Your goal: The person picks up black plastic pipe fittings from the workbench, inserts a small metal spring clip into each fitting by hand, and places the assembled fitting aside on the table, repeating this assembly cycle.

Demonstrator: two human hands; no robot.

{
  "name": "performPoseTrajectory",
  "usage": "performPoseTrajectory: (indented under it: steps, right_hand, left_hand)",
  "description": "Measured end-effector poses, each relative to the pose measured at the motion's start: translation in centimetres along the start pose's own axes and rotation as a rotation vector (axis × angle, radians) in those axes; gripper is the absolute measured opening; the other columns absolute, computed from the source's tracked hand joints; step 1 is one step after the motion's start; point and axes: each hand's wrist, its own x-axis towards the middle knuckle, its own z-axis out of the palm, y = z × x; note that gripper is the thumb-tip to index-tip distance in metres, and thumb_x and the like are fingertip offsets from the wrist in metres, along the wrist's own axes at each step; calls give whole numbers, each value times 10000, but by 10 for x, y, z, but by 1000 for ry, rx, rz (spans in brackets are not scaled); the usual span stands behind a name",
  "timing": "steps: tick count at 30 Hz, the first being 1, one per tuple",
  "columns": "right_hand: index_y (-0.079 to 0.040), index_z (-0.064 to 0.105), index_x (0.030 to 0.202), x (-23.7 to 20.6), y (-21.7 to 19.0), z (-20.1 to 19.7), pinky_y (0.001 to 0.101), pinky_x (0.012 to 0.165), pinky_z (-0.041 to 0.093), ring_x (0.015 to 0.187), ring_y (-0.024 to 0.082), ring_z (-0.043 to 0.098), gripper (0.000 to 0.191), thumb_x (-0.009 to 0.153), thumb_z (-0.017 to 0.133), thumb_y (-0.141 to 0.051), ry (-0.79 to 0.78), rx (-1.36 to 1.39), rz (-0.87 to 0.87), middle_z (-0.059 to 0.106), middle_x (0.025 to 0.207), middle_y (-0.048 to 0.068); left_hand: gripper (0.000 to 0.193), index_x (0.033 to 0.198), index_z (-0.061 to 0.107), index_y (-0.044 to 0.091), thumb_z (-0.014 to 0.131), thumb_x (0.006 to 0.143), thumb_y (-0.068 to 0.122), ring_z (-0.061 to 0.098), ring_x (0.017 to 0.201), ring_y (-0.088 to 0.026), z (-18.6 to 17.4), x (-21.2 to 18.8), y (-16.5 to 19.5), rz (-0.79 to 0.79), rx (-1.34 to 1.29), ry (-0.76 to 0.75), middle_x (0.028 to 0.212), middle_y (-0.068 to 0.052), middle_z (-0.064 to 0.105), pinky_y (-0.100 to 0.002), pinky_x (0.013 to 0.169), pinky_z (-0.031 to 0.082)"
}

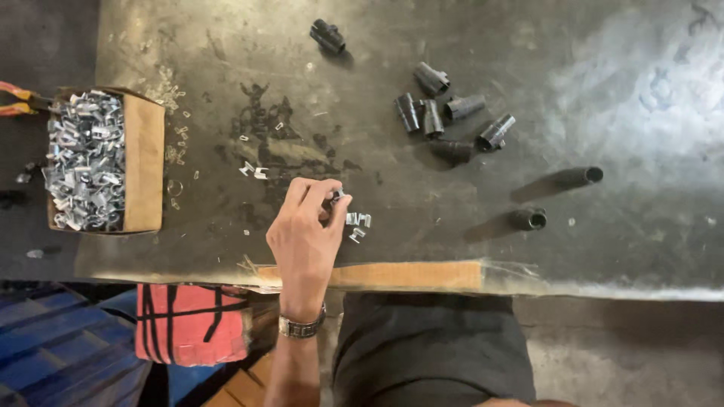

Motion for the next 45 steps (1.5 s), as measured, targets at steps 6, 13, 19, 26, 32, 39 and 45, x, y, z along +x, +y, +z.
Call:
performPoseTrajectory:
  steps: [6,13,19,26,32,39,45]
  right_hand:
    - [-106,647,1368,22,0,-17,468,1001,419,1171,338,543,505,895,822,-140,445,-1001,342,612,1332,125]
    - [-132,677,1315,27,81,-59,432,958,325,1127,296,509,485,863,823,-228,438,-1550,717,624,1252,57]
    - [-101,621,1303,7,52,-28,413,947,424,1075,238,618,432,885,722,-141,443,-1117,600,667,1224,43]
    - [-53,611,1260,-37,54,10,371,946,561,1136,260,697,357,922,709,-114,624,-639,574,698,1239,117]
    - [-58,639,1237,-39,56,7,344,934,585,1139,253,709,376,873,733,-66,598,-734,495,703,1244,103]
    - [-87,660,1237,-42,60,4,321,875,639,1125,230,723,393,856,735,-27,581,-742,532,702,1253,93]
    - [-84,659,1219,-50,68,6,306,843,639,1111,231,716,382,852,754,-38,592,-846,523,707,1239,89]
  left_hand:
    - [202,1032,693,86,808,867,77,596,643,-63,-14,-7,2,-39,-319,75,969,11,628,-236,584,485]
    - [162,992,633,38,775,913,33,520,632,7,-15,-29,13,-161,-641,-80,784,28,643,-177,559,425]
    - [180,1075,735,37,766,898,34,591,606,-7,-13,-43,19,-279,-857,-250,831,13,706,-181,534,470]
    - [238,1127,731,45,795,899,19,665,748,-32,-25,-59,30,0,-839,-332,992,-24,711,-181,631,533]
    - [238,1122,724,63,808,901,37,680,758,-50,-26,-62,35,113,-724,-303,1064,-34,704,-189,598,536]
    - [250,1100,719,49,819,871,39,650,666,-57,-25,-66,39,56,-637,-297,1024,-21,712,-211,557,530]
    - [388,1245,722,88,839,876,101,633,632,-82,-25,-64,39,142,-533,-349,1048,-27,692,-230,554,540]
